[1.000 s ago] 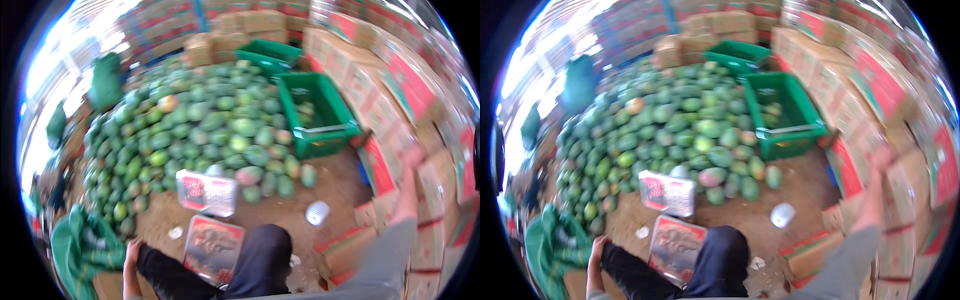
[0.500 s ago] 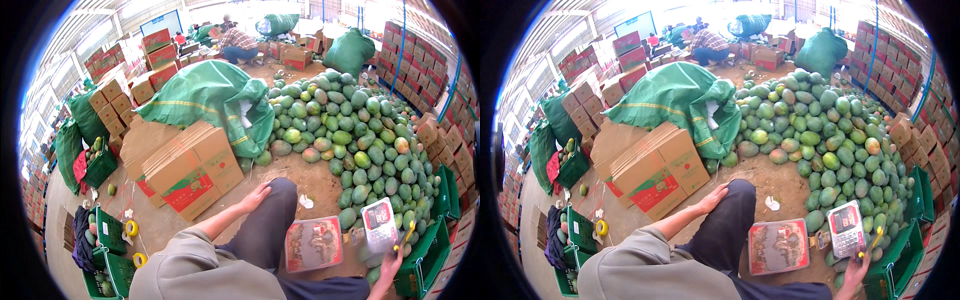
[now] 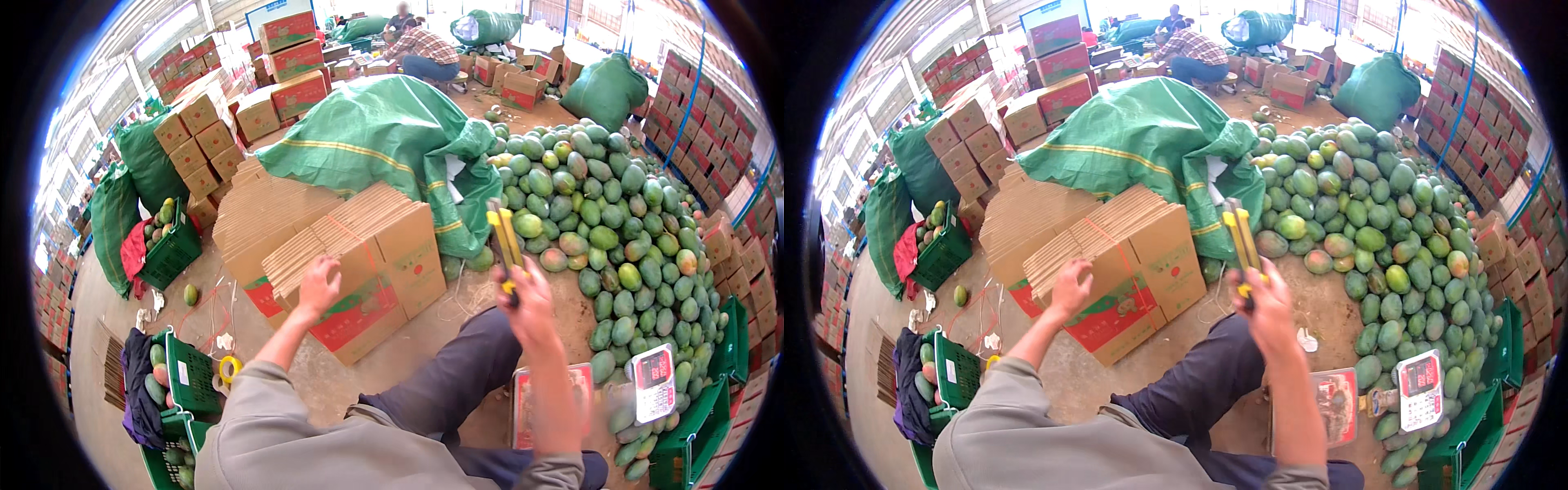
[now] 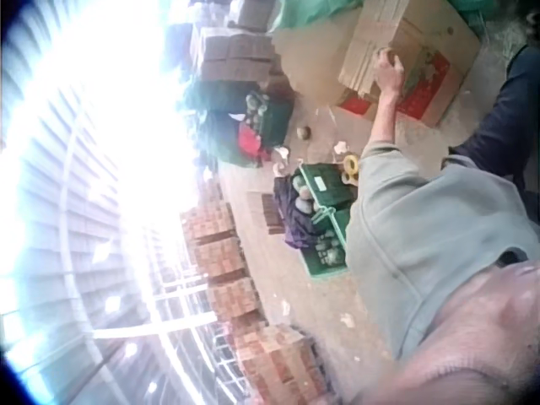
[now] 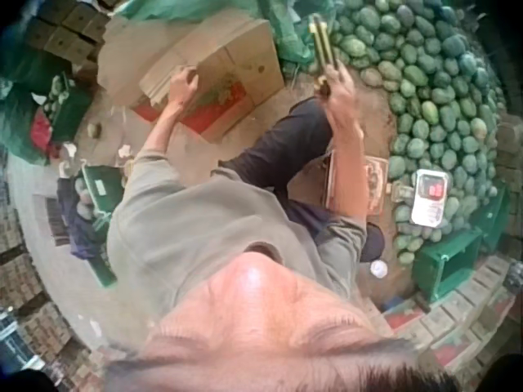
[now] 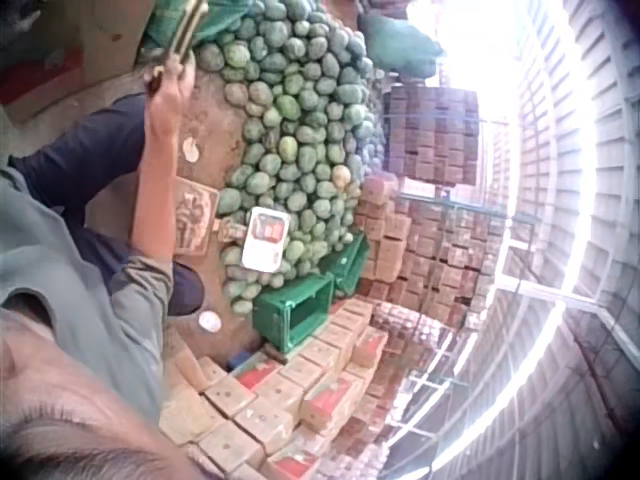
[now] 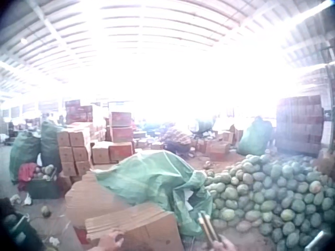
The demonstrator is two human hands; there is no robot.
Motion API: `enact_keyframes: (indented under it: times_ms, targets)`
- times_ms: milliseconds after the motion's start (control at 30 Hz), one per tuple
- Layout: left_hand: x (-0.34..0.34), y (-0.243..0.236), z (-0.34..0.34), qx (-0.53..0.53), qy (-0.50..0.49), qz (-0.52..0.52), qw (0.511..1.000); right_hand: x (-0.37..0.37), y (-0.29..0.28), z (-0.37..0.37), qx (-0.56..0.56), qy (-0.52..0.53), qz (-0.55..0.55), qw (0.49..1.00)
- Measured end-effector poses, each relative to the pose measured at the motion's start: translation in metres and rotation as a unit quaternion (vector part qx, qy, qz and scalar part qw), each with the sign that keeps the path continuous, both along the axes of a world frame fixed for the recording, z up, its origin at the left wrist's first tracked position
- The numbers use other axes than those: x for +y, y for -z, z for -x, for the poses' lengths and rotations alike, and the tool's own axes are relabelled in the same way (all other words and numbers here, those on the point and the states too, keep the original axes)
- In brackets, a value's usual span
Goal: The person sits on the floor in a warehouse and uses a utility knife to cut away old tape and debris from the base of a digital weighing scale. They then use the knife to scrape and clean the metal platform of the scale.
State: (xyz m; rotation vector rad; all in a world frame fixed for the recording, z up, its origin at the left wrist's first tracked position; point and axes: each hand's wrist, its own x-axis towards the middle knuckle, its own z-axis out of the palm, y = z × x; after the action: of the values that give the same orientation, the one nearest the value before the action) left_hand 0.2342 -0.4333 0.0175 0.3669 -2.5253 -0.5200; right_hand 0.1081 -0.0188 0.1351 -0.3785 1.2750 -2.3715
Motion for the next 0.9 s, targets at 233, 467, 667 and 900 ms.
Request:
enact_keyframes:
  times_ms: [233,467,667,900]
  targets:
    - [-0.128,0.034,0.084,-0.032,0.086,0.065,0.994,-0.230,0.040,-0.019,-0.166,-0.014,0.000,0.986]
    - [-0.097,0.045,0.114,-0.051,0.037,-0.031,0.998,-0.300,0.153,-0.038,-0.249,0.062,0.035,0.966]
    - [-0.112,0.051,0.107,-0.058,0.019,-0.033,0.998,-0.347,0.145,-0.088,-0.219,0.005,0.130,0.967]
    - [-0.129,0.055,0.115,-0.029,0.061,0.015,0.998,-0.346,0.134,-0.084,-0.260,0.004,0.116,0.959]
